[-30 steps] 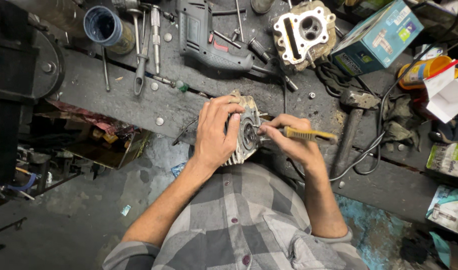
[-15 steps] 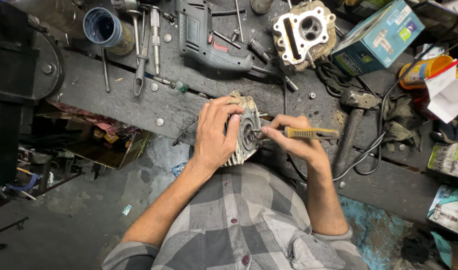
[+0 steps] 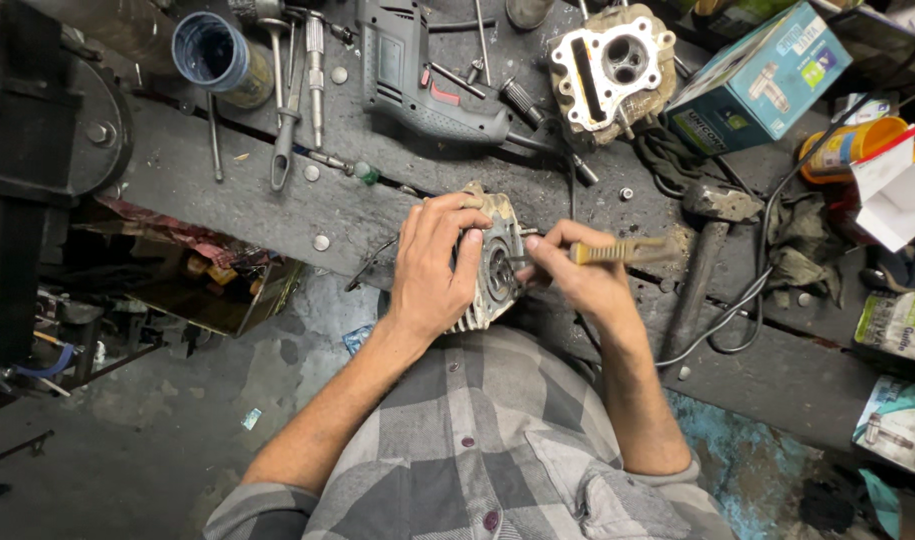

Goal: The person works at a cluttered workbench fitting a valve seat into a motorcycle cylinder head. They press and seat the component into the head by hand, tap it with a mallet, reposition the head, and use a screwdriver-like tool to work around the seated part.

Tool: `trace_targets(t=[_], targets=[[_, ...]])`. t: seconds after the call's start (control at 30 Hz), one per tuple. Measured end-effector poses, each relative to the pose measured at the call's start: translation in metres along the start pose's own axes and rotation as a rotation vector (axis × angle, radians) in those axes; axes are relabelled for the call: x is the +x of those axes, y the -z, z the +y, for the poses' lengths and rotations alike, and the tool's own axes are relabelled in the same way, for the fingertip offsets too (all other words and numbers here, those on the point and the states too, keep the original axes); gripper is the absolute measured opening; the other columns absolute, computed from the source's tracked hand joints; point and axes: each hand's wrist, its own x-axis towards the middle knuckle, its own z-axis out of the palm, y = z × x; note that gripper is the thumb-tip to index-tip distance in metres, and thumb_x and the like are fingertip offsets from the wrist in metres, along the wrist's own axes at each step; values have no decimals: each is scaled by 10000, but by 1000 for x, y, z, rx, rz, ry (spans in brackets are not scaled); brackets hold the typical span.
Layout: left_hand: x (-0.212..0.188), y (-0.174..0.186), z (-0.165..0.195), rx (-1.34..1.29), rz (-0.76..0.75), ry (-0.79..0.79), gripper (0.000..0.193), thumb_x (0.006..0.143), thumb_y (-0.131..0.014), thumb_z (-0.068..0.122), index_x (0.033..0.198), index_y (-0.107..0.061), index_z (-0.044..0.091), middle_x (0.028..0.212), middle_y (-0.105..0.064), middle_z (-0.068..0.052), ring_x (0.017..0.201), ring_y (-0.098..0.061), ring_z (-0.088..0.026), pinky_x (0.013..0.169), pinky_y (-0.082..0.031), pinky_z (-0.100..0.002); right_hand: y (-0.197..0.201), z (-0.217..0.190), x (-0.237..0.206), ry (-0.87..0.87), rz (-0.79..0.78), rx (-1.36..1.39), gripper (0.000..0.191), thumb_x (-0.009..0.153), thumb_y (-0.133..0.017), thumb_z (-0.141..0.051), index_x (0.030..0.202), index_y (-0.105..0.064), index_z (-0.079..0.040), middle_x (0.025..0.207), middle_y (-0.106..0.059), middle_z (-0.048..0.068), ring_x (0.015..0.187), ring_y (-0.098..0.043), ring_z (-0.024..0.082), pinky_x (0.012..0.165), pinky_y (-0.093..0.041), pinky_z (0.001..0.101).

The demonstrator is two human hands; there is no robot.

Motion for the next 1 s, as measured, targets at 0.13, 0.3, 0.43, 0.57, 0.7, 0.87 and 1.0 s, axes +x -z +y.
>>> trace_targets(t=[0.13, 0.3, 0.43, 0.57, 0.7, 0.87, 1.0], targets=[[0, -1, 0, 7, -4, 10, 133, 996, -611, 80, 1123, -651, 71, 1262, -637, -123, 1181, -597, -328, 1039, -462, -439, -2, 5, 0, -27, -28, 156, 221, 976, -682, -147, 803, -662, -11, 735, -744, 130, 642, -732, 152, 603, -603, 283], [0, 0, 0, 13, -13, 16, 137, 992, -613, 81, 1122, -653, 71, 1255, -637, -120, 1176, -596, -330, 1029, -457, -437, 0, 3, 0, -40, 22, 184, 227, 980, -687, -156, 808, -647, -13, 745, -744, 126, 634, -714, 154, 600, -597, 284], [1, 1, 1, 4, -10, 8, 130, 999, -608, 77, 1123, -649, 71, 1264, -639, -115, 1172, -596, -323, 1035, -459, -433, 0, 2, -1, -16, -40, 117, 207, 969, -682, -159, 810, -667, -26, 739, -752, 119, 647, -736, 150, 621, -601, 285], [1, 1, 1, -2, -10, 2, 135, 1000, -605, 76, 1127, -648, 71, 1266, -640, -112, 1174, -597, -318, 1037, -460, -432, -2, 6, -1, -50, 3, 84, 219, 961, -706, -147, 792, -654, -18, 727, -746, 124, 650, -730, 162, 646, -582, 296], [0, 0, 1, 7, -4, 13, 137, 990, -611, 79, 1120, -653, 73, 1257, -641, -113, 1171, -599, -321, 1032, -460, -435, 1, 12, -1, 2, 26, 109, 218, 962, -694, -158, 798, -659, -19, 754, -760, 108, 675, -745, 155, 656, -611, 292], [-1, 0, 1, 7, -9, 10, 127, 1002, -605, 79, 1120, -650, 72, 1265, -641, -116, 1174, -600, -322, 1035, -460, -435, 7, 10, 3, 95, -84, 41, 211, 971, -700, -162, 822, -660, -18, 759, -754, 107, 709, -745, 140, 668, -601, 272], [0, 0, 0, 9, -8, 14, 130, 1002, -602, 84, 1121, -653, 69, 1265, -636, -127, 1182, -596, -330, 1038, -458, -437, 8, 6, 2, 106, -106, -158, 233, 954, -706, -168, 782, -671, -15, 738, -786, 95, 650, -734, 134, 589, -564, 277]])
